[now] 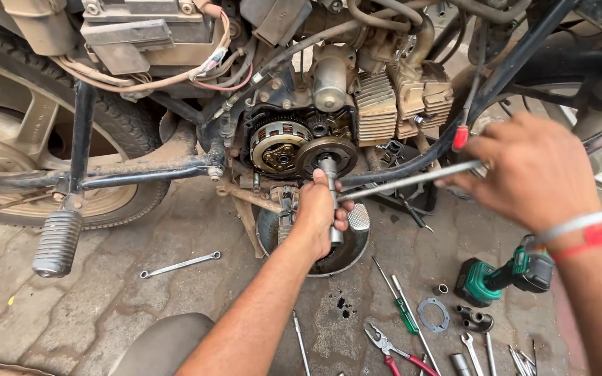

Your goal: Disassembling and reassembling motorcycle clutch components using wrenches and an electric drill.

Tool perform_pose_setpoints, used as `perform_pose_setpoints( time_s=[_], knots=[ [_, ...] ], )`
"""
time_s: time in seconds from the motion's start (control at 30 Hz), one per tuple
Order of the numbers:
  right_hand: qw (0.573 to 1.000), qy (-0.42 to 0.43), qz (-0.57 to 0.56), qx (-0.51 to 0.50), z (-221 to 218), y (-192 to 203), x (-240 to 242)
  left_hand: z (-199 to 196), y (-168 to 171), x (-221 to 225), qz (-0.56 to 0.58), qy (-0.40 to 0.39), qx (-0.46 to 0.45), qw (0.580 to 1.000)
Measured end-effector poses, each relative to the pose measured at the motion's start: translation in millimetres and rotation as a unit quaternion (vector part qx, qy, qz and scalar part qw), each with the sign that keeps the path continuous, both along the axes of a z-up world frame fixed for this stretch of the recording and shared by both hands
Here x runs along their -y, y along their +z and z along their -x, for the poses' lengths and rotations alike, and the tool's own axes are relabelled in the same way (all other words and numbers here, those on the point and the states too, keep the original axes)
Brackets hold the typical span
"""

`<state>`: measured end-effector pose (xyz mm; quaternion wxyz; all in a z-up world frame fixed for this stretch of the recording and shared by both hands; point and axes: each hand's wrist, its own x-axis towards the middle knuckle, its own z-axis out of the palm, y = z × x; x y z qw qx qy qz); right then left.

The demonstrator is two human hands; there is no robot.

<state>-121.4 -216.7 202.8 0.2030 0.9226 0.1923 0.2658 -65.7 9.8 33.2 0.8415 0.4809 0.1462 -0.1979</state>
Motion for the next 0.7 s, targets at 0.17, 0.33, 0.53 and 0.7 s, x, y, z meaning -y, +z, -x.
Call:
perform_pose_setpoints(
  time_s=[0.17, 0.33, 0.53, 0.7],
  knots=[
    [0.998, -0.052, -0.033, -0.033, -18, -15, 16, -6, -1, 6, -0.001, 0.046, 0.003, 0.999],
    [0.982, -0.168, 0.014, -0.091, -27, -33, 10, -9, 1, 13, -0.079, 0.048, 0.018, 0.996],
    [0.953, -0.23, 0.017, -0.195, -43, -53, 16, -6, 19, 17, -0.182, 0.042, 0.07, 0.98],
    [0.952, -0.224, 0.048, -0.202, -51, -68, 21, -5, 28, 22, -0.215, 0.041, 0.06, 0.974]
  ],
)
